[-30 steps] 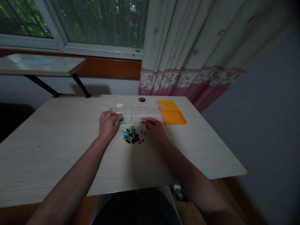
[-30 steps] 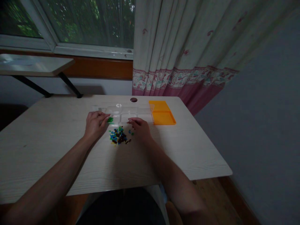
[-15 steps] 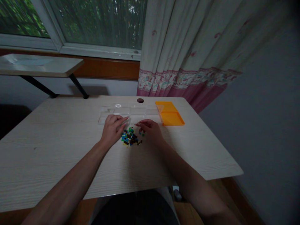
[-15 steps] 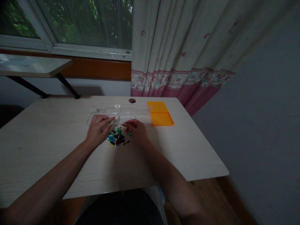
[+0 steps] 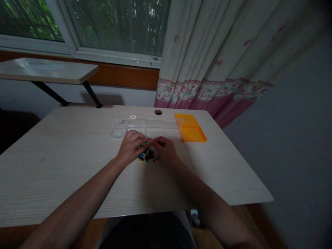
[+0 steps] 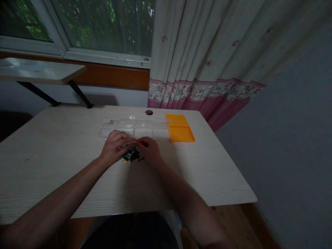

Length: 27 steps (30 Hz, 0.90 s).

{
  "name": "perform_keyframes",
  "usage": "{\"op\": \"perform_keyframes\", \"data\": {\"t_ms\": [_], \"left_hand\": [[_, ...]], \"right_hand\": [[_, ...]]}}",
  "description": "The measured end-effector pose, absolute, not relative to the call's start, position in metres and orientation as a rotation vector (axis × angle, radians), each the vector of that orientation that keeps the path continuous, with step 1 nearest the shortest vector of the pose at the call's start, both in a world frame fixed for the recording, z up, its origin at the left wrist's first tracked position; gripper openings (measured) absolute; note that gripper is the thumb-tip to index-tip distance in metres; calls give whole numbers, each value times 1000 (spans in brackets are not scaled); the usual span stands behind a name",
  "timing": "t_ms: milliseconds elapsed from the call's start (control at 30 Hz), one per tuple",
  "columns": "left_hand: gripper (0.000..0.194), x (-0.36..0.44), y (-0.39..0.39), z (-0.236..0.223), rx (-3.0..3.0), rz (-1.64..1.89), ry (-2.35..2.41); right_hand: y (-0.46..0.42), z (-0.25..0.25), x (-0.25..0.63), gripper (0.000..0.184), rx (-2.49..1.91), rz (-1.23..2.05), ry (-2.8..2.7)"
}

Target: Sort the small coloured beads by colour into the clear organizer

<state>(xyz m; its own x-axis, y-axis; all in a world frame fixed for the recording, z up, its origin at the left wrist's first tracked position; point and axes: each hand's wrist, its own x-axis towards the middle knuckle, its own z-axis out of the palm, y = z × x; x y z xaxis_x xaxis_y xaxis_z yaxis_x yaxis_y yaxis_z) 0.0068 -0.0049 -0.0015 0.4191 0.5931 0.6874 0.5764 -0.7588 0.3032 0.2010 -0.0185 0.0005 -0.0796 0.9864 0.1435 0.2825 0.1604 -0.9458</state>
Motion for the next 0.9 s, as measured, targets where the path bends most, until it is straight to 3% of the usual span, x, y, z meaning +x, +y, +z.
{"op": "perform_keyframes", "data": {"t_ms": [300,667,900], "left_hand": [[19,5,-3,0,2566,1345,1088],[18,-13,15,-2,2348,1419,1509],[20,-21,26,-14,2309,1436,1648]], "right_hand": [[-21,5,203,28,-1217,919,-1673],[-7,-9,229,17,-1318,212,-2192],[-11,-8,220,18,-1386,125,-2310]]}}
